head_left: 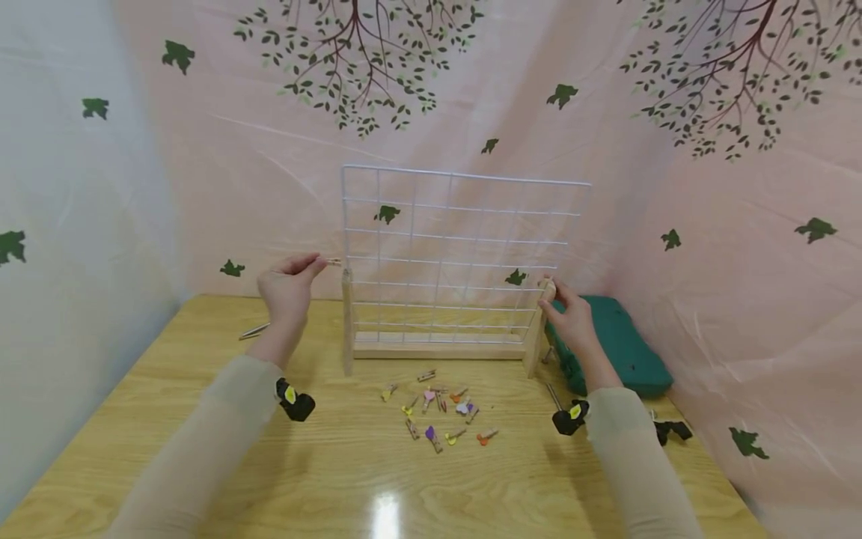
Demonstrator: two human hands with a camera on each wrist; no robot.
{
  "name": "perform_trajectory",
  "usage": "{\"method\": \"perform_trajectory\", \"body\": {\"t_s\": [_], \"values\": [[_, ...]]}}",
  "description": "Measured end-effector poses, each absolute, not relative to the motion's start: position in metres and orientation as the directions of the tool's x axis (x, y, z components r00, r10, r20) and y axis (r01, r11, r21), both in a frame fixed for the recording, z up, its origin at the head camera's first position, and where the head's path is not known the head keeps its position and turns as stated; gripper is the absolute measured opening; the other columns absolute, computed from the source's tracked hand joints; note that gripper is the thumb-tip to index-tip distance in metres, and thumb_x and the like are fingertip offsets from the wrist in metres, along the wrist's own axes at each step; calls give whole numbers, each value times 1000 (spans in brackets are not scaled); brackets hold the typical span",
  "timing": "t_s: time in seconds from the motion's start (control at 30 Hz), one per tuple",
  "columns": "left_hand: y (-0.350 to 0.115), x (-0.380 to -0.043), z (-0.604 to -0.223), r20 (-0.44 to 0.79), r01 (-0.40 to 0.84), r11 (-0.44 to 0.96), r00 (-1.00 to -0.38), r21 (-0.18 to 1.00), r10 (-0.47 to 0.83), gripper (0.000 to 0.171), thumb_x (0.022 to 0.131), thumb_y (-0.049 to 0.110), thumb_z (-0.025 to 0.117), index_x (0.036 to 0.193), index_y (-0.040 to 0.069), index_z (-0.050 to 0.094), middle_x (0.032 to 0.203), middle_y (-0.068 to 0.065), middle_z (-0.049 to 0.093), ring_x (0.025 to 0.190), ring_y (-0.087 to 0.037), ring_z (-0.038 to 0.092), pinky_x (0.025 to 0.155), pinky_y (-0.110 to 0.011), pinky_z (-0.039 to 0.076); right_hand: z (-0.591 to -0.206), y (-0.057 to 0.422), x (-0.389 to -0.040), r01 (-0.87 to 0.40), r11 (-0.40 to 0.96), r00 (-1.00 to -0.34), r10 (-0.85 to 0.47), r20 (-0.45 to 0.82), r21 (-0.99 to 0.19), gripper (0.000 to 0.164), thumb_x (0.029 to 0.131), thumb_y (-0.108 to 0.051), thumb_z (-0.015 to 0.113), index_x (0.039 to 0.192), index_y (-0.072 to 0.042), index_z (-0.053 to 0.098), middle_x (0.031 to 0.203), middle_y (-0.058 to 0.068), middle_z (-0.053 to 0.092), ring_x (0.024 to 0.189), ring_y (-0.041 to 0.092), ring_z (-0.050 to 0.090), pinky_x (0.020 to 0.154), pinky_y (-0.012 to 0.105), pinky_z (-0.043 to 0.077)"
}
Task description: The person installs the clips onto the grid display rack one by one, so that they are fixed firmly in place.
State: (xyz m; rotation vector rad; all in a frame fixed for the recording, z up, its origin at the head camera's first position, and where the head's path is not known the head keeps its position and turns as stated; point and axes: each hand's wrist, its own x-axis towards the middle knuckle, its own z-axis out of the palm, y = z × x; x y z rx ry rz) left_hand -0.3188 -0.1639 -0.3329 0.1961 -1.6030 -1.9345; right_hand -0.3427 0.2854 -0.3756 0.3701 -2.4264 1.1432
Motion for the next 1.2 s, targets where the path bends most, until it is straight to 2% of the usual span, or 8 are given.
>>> {"method": "perform_trajectory", "body": {"t_s": [0.23, 0.47, 0.57, 0.67, 0.83, 0.9, 1.03, 1.2], "values": [[-154, -326, -341, 212, 325, -109, -801, 939, -560, 33, 61, 21, 80, 85, 2, 71, 71, 6, 67, 73, -8, 63, 68, -15, 51, -377, 283, -344, -439, 619, -859, -78, 505, -652, 52, 86, -19, 58, 134, -9, 40, 126, 20, 50, 116, 33, 46, 85, 47, 45], [-146, -326, -343, 259, 334, -45, -802, 942, -538, 26, 69, 18, 76, 89, 3, 70, 76, 5, 67, 72, -7, 60, 64, -13, 49, -377, 287, -346, -437, 636, -856, -77, 511, -636, 53, 86, -22, 59, 135, -15, 40, 124, 20, 51, 116, 33, 47, 83, 47, 46], [-146, -319, -343, 324, 329, 80, -807, 941, -493, 33, 72, 26, 73, 99, 8, 67, 88, 5, 63, 74, -9, 54, 60, -13, 45, -376, 290, -347, -432, 638, -860, -79, 504, -637, 53, 86, -23, 58, 135, -18, 39, 125, 20, 50, 117, 34, 45, 85, 49, 45], [-144, -307, -345, 458, 392, 237, -774, 889, -437, 37, 72, 28, 73, 104, 12, 64, 98, 3, 57, 81, -12, 49, 60, -16, 40, -376, 291, -346, -426, 634, -866, -80, 494, -645, 53, 86, -23, 58, 136, -20, 38, 126, 20, 49, 118, 34, 44, 87, 50, 44], [-127, -274, -368, 606, 493, 432, -777, 755, -171, 36, 71, 18, 74, 105, 11, 62, 98, -1, 58, 85, -14, 49, 63, -23, 41, -375, 291, -344, -419, 636, -872, -83, 482, -648, 55, 86, -27, 57, 136, -21, 36, 127, 20, 48, 118, 34, 44, 85, 48, 45], [-118, -262, -386, 573, 491, 472, -819, 732, -38, 39, 71, 20, 75, 106, 11, 62, 97, -1, 59, 85, -16, 51, 65, -26, 44, -375, 291, -343, -417, 639, -873, -83, 481, -646, 54, 86, -27, 57, 136, -21, 36, 127, 19, 49, 118, 33, 45, 84, 47, 46], [-107, -249, -424, 399, 413, 547, -904, 728, 152, 45, 69, 26, 75, 109, 11, 61, 99, -3, 61, 88, -20, 54, 71, -34, 47, -376, 291, -343, -397, 639, -883, -68, 465, -659, 54, 86, -27, 57, 136, -22, 37, 126, 19, 50, 117, 32, 46, 80, 46, 49], [-103, -249, -458, 239, 345, 598, -938, 723, 252, 46, 65, 23, 78, 106, 9, 62, 90, -4, 62, 82, -18, 56, 71, -30, 48, -378, 290, -344, -371, 632, -900, -62, 432, -681, 55, 87, -30, 56, 137, -24, 34, 126, 18, 51, 118, 31, 45, 76, 43, 51]]}}
